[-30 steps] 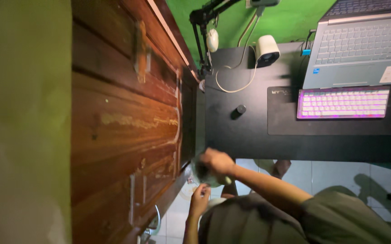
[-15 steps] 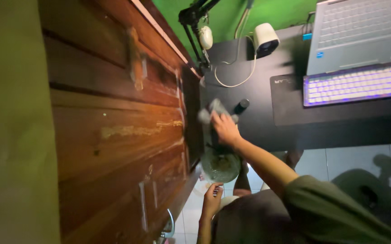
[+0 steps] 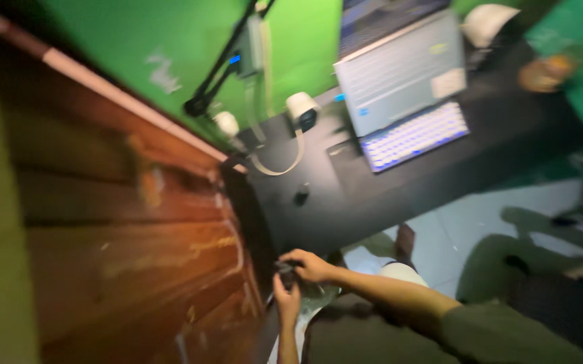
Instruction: The person cleans a computer mouse by hand with a cloth, wiping the top, sides, and bottom surfaces.
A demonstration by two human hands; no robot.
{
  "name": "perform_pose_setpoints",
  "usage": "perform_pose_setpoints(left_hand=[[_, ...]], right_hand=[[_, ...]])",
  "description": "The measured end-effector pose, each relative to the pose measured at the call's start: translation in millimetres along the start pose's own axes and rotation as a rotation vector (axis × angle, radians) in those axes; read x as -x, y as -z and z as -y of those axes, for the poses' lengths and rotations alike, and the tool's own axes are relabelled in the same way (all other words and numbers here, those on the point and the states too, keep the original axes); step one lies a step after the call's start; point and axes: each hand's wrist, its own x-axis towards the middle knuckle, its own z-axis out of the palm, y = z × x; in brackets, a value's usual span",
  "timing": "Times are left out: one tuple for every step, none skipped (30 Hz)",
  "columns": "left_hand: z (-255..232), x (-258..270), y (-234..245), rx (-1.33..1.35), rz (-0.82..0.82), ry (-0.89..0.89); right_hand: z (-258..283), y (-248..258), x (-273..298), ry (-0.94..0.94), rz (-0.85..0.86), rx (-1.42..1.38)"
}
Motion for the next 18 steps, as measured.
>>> perform_pose_setpoints(left_hand=[[-12,-10,-5,-0.063,-0.038,-0.026],[-23,-19,-10,-0.125,-0.076,-0.054],[-31,-31,-13,-0.186,-0.116,-0.087],[-37,-43,-18,-0.142,-0.131,-0.051],[-42,-57,-27,-0.097,-0.144,-0.016],[-46,-68,-35,-0.052,-0.156,0.02],[-50,-74,-40,-0.184,-0.125,-0.006],[-56,-79,-42,-0.315,-0.096,-0.036],[-62,-80,-47,-0.447,-0.069,-0.068],[-68,-77,-51,-0.446,-0.093,-0.158],[-76,-74,-58,-0.442,-0.121,-0.247],[-84,-72,-67,-0.475,-0.127,-0.275],[-90,-59,-67,-0.515,-0.132,-0.297],[-95,-52,-74,-0.554,-0.139,-0.319],[-98,-46,-81,-0.515,-0.077,-0.39],[-100,-41,-88,-0.474,-0.015,-0.458],[-100,-34,-90,-0.435,0.042,-0.521],[-98,-24,-95,-0.467,0.113,-0.483]], right_hand=[[1,9,-7,0.01,-0.029,0.021],[2,17,-10,0.067,-0.046,0.045],[4,26,-17,0.128,-0.062,0.073],[6,37,-18,0.188,-0.078,0.102],[9,49,-13,0.111,-0.115,0.18],[12,57,-3,0.032,-0.153,0.255],[14,65,9,-0.053,-0.193,0.326],[15,73,19,-0.072,-0.238,0.326],[16,80,32,-0.094,-0.281,0.324],[16,87,44,-0.115,-0.325,0.322],[17,93,58,-0.187,-0.376,0.281],[19,98,73,-0.258,-0.428,0.238],[20,97,88,-0.334,-0.476,0.184],[19,102,99,-0.39,-0.526,0.132],[18,102,110,-0.448,-0.574,0.071],[16,103,120,-0.506,-0.622,0.008],[14,102,131,-0.484,-0.667,0.028],[13,102,142,-0.462,-0.711,0.048]])
